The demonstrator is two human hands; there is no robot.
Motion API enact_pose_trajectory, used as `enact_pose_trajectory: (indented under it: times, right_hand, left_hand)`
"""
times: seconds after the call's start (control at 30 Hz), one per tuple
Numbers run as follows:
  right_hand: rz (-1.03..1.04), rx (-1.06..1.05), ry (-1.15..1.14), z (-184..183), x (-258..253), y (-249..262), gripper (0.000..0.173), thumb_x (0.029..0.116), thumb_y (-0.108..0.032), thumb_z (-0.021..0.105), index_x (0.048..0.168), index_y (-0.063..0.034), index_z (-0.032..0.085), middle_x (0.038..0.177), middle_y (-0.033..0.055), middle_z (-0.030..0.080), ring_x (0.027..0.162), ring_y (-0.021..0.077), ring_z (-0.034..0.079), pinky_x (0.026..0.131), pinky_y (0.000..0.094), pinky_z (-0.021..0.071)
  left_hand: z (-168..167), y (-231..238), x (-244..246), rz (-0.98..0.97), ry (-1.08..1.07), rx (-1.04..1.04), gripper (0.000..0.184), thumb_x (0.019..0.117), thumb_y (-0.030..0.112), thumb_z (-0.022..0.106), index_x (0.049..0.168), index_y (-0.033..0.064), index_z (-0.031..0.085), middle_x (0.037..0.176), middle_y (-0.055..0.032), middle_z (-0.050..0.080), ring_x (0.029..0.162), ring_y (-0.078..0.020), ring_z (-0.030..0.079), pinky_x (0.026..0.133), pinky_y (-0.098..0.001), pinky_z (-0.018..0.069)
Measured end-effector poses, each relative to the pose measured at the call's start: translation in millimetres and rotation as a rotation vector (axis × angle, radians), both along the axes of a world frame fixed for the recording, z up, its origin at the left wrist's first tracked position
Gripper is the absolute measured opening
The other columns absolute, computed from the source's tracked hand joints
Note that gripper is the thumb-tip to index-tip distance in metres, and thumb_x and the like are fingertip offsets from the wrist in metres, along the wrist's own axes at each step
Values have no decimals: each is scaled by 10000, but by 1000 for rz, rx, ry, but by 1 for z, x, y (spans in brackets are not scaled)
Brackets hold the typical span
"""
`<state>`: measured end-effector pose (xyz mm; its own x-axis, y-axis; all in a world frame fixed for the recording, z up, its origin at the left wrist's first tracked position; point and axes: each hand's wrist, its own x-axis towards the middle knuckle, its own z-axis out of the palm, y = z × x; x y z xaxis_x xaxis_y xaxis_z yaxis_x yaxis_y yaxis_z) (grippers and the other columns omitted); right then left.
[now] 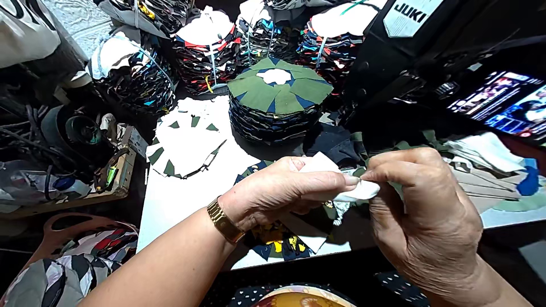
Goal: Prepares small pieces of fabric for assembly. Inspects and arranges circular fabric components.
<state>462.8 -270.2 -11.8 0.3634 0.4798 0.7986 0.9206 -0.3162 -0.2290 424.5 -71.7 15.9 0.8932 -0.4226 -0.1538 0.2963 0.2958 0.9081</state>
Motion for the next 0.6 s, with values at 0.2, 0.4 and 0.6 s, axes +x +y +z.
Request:
enact_pose_trajectory:
  times: [0.2,0.4,0.6]
  right_hand:
    - [163,307,777,-4,-6,-2,326,1111,-334,384,1166,-150,646,1009,-57,677,893,40,664,773,203,570]
    - [264,321,714,-7,-1,-8,93,913,-192,736,1001,-183,707,1001,-62,671,880,55,658,759,188,586]
    - [261,288,825,-8,2,-16,20,943,-209,699,937,-195,712,750,-74,651,578,12,584,521,146,515]
  left_hand:
    - [-8,1,8,117,-151,107,115,992,99,635,894,57,679,731,-9,625,584,-14,514,514,-157,393]
    - [-8,1,9,139,-272,262,87,955,78,704,945,-6,725,816,-57,688,728,-57,618,664,-202,511]
    - [-11,1,10,234,-409,295,76,933,57,724,972,1,756,1002,-73,696,849,-94,647,736,-229,550]
